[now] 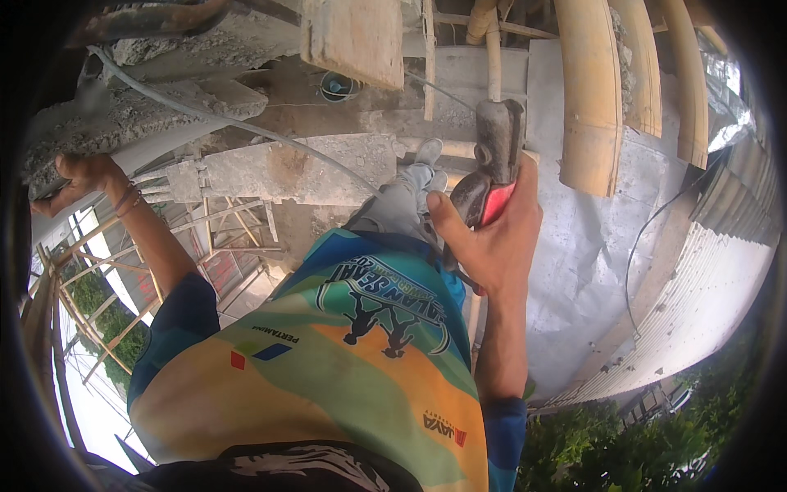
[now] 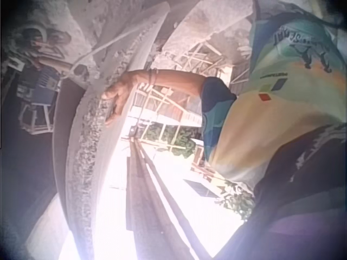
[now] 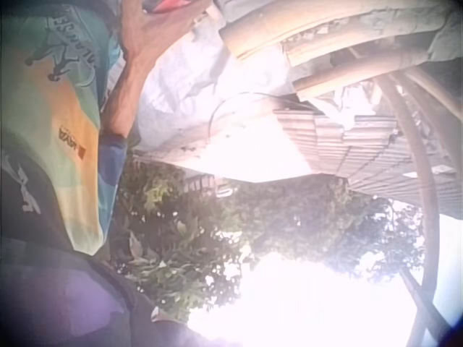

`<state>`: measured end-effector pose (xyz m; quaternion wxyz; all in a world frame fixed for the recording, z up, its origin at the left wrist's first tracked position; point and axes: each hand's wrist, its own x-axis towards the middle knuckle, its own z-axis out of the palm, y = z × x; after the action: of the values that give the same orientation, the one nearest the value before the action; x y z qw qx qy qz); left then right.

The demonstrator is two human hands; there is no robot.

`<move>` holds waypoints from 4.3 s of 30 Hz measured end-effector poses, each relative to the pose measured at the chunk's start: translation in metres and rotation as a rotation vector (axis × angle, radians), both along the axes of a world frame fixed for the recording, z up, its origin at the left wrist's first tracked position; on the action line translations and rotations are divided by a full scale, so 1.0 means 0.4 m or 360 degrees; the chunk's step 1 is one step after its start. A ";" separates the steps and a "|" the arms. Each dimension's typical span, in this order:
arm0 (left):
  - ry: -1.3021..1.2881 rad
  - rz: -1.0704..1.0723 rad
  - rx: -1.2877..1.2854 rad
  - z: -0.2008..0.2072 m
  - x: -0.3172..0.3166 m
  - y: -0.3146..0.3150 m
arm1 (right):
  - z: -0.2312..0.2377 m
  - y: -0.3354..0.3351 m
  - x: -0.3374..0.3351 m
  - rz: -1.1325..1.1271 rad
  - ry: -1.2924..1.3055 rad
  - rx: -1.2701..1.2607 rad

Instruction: The person welds metal rebar embedded in a concrete structure using a handheld welding torch. They repeatedly position the torch, create an arc, and move along the rebar joints while standing on bamboo scaffolding.

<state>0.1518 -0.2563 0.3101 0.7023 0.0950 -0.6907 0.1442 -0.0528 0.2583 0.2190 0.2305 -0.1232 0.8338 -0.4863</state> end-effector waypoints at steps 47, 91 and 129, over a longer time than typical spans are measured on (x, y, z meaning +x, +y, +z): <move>-0.0206 0.0149 -0.0025 -0.009 0.043 -0.057 | -0.146 0.050 0.230 -0.0366 0.0119 -0.0293; -0.0208 0.0024 -0.0202 0.015 -0.001 -0.019 | -0.145 0.026 0.264 -0.0270 0.0189 -0.0110; -0.0087 0.0159 0.0139 -0.020 0.022 -0.007 | -0.200 0.054 0.276 -0.0746 0.0263 -0.0791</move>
<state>0.1604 -0.2591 0.3022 0.6702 0.1561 -0.7096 0.1514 0.0576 0.2799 0.1388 0.0073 -0.0197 0.7113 -0.7026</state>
